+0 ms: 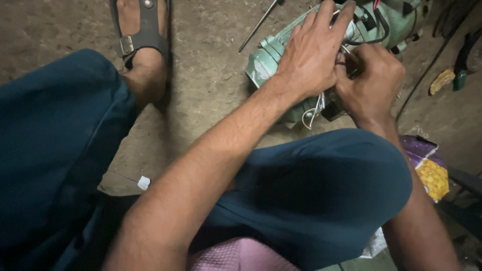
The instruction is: The person sits on the ground repairing a green electric water pump motor. They position a cylindrical capacitor on the motor, connect its wires to the red terminal block, tighten connections using a screwdriver, and repeatedly adjust the capacitor and wiring on the motor body.
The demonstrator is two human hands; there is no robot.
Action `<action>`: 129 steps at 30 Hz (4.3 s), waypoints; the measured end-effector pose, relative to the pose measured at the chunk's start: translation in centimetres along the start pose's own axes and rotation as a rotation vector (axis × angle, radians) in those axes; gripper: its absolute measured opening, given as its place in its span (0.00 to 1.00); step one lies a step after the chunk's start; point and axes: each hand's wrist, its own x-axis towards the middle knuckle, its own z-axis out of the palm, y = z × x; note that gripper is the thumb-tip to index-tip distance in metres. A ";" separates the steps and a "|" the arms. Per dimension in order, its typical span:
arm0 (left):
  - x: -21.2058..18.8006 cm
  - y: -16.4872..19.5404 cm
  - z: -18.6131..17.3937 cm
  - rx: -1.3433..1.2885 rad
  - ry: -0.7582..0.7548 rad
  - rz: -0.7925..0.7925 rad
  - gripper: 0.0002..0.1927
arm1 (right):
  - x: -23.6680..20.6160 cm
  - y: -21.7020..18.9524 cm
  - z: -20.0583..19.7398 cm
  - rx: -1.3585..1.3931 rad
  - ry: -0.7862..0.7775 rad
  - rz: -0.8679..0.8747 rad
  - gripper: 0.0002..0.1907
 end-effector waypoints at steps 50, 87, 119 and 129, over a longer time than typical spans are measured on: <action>0.1 0.3 -0.5 0.038 0.004 0.000 0.50 | 2.0 -3.3 -8.5 -0.177 -0.476 -0.022 0.21; 0.2 0.4 -0.6 0.065 -0.009 -0.009 0.48 | 4.7 -5.3 -9.2 -0.476 -0.488 -0.139 0.18; 0.5 0.6 -0.9 0.040 -0.020 -0.009 0.51 | 4.9 -4.7 -8.3 -0.268 -0.361 -0.208 0.21; 0.3 1.4 -2.0 0.032 0.011 0.021 0.50 | 4.3 -3.9 -8.5 -0.457 -0.526 -0.068 0.14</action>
